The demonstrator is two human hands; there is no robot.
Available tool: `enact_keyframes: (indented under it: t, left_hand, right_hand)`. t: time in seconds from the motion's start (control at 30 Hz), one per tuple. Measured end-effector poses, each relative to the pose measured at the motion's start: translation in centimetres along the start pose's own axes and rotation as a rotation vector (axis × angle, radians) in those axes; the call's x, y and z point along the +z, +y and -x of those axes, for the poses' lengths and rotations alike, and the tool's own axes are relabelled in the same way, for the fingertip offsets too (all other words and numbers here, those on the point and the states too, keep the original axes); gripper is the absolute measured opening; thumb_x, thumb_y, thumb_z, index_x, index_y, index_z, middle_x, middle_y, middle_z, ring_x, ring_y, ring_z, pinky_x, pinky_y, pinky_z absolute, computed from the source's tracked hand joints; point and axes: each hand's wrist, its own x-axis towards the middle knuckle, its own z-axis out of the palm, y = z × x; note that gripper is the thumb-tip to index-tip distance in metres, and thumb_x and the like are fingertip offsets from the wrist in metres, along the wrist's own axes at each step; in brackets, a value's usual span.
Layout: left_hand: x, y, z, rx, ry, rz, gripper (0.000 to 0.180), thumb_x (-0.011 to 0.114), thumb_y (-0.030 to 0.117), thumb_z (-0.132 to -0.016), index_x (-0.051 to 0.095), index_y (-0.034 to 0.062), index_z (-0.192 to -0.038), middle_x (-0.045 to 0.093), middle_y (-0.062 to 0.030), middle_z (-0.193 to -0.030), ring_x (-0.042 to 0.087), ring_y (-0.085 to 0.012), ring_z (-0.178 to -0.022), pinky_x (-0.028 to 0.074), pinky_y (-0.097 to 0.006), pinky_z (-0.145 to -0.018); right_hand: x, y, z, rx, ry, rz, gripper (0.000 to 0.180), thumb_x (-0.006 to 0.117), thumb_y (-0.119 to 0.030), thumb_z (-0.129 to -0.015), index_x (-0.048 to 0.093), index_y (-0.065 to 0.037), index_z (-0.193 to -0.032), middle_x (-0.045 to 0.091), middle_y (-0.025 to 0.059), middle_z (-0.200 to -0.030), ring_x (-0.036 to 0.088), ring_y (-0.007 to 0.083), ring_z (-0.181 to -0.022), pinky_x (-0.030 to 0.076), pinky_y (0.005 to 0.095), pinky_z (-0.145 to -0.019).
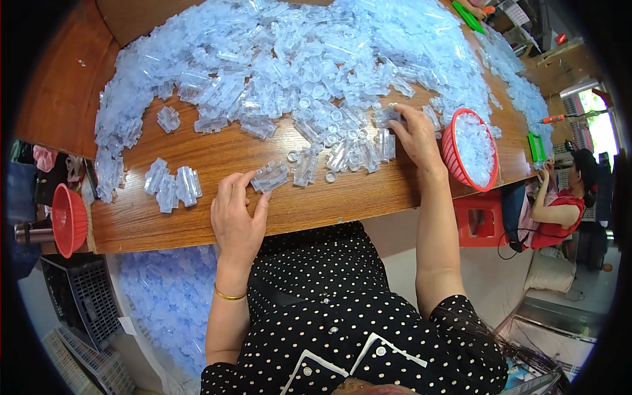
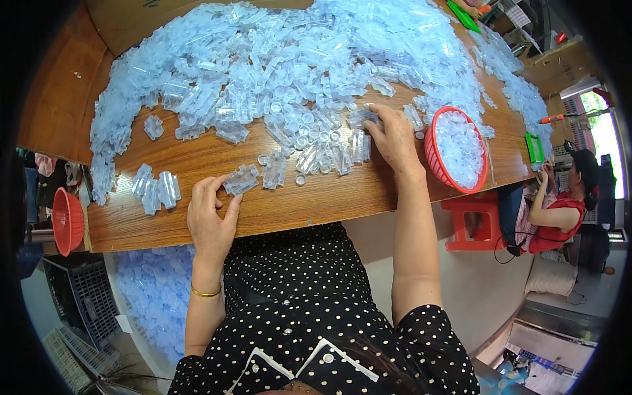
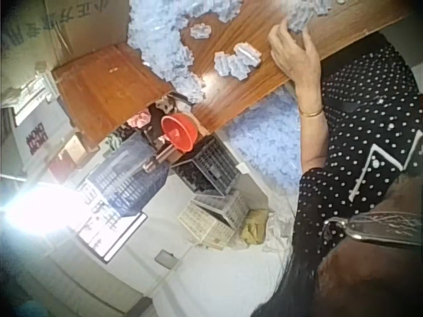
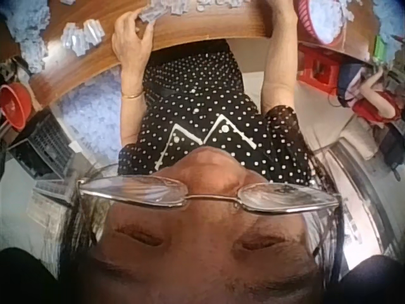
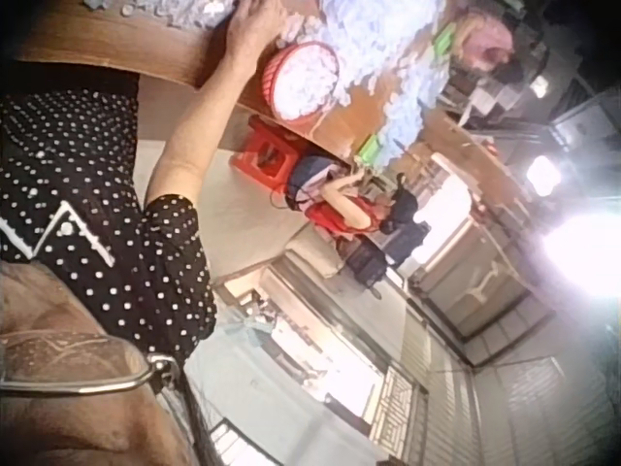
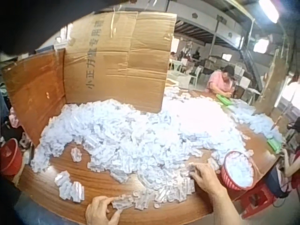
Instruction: The person assembles plastic components by picking up plastic casings and caps from the table, fitting and snapping the parts together by hand, and dropping the assembled pieces into a storage bin.
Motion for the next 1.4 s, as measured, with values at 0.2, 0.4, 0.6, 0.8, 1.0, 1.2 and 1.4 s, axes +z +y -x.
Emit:
enact_keyframes:
  t: [0.2,0.4,0.6,0.8,1.0,1.2,1.4]
  left_hand:
    - [-0.2,0.2,0.0,-0.03,0.008,0.035,0.052,0.088,0.015,-0.093,0.072,0.0069,-0.142,0.067,-0.0089,-0.134,0.061,-0.02,-0.087,0.056,-0.036,-0.085]
    - [-0.7,0.1,-0.1,-0.081,-0.06,0.077,0.052,0.09,0.019,-0.091,0.072,0.0077,-0.139,0.066,-0.0071,-0.134,0.064,-0.0195,-0.087,0.055,-0.04,-0.09]
    - [-0.6,-0.3,0.5,-0.121,-0.002,0.086,0.048,0.09,0.016,-0.089,0.072,0.0072,-0.133,0.066,-0.0067,-0.132,0.064,-0.0198,-0.087,0.056,-0.04,-0.091]
    - [-1.3,-0.4,1.0,-0.08,0.033,0.05,0.052,0.09,0.019,-0.089,0.071,0.0078,-0.137,0.066,-0.0075,-0.132,0.065,-0.0201,-0.088,0.056,-0.041,-0.093]
    - [-1.0,-0.4,0.7,-0.044,0.041,0.053,0.048,0.09,0.014,-0.09,0.073,0.0059,-0.135,0.066,-0.0072,-0.127,0.06,-0.0198,-0.088,0.056,-0.037,-0.087]
    - [-1.4,-0.7,0.7,-0.064,0.022,0.06,0.045,0.093,0.016,-0.087,0.074,0.0067,-0.126,0.067,-0.0065,-0.124,0.064,-0.02,-0.083,0.057,-0.039,-0.083]
    - [-1.4,-1.2,0.9,-0.088,0.086,0.1,0.044,0.093,0.012,-0.085,0.074,0.0054,-0.124,0.066,-0.0071,-0.122,0.061,-0.0191,-0.081,0.057,-0.036,-0.081]
  right_hand:
    - [0.9,2.0,-1.1,0.205,-0.172,-0.294,0.052,0.09,-0.023,-0.095,0.073,-0.003,-0.14,0.077,0.0143,-0.13,0.071,0.027,-0.119,0.057,0.0401,-0.104]
    - [1.8,4.3,-0.1,0.219,-0.125,-0.425,0.057,0.096,-0.026,-0.09,0.073,-0.001,-0.135,0.077,0.0094,-0.121,0.071,0.02,-0.109,0.058,0.0359,-0.097]
    - [0.3,2.5,-1.0,0.33,-0.171,-0.299,0.044,0.093,-0.024,-0.093,0.073,0.0,-0.124,0.078,0.0057,-0.103,0.072,0.0147,-0.091,0.059,0.0312,-0.083]
    - [1.2,4.8,-0.4,0.299,-0.102,-0.675,0.029,0.081,-0.02,-0.105,0.074,0.001,-0.123,0.082,0.0054,-0.103,0.073,0.0097,-0.092,0.057,0.028,-0.082]
    - [0.9,4.3,-0.2,0.26,-0.036,-0.425,0.035,0.08,-0.023,-0.105,0.073,0.001,-0.129,0.083,0.0127,-0.105,0.078,0.0191,-0.097,0.06,0.0348,-0.088]
    - [1.2,2.3,-0.7,0.231,0.017,-0.485,0.028,0.084,-0.019,-0.102,0.077,0.001,-0.121,0.08,0.0074,-0.108,0.073,0.0137,-0.094,0.059,0.0308,-0.086]
    - [1.7,-11.6,0.3,-0.361,-0.035,-0.564,0.022,0.088,-0.001,-0.091,0.078,-0.007,-0.109,0.079,0.0088,-0.121,0.074,0.0258,-0.117,0.059,0.0392,-0.103]
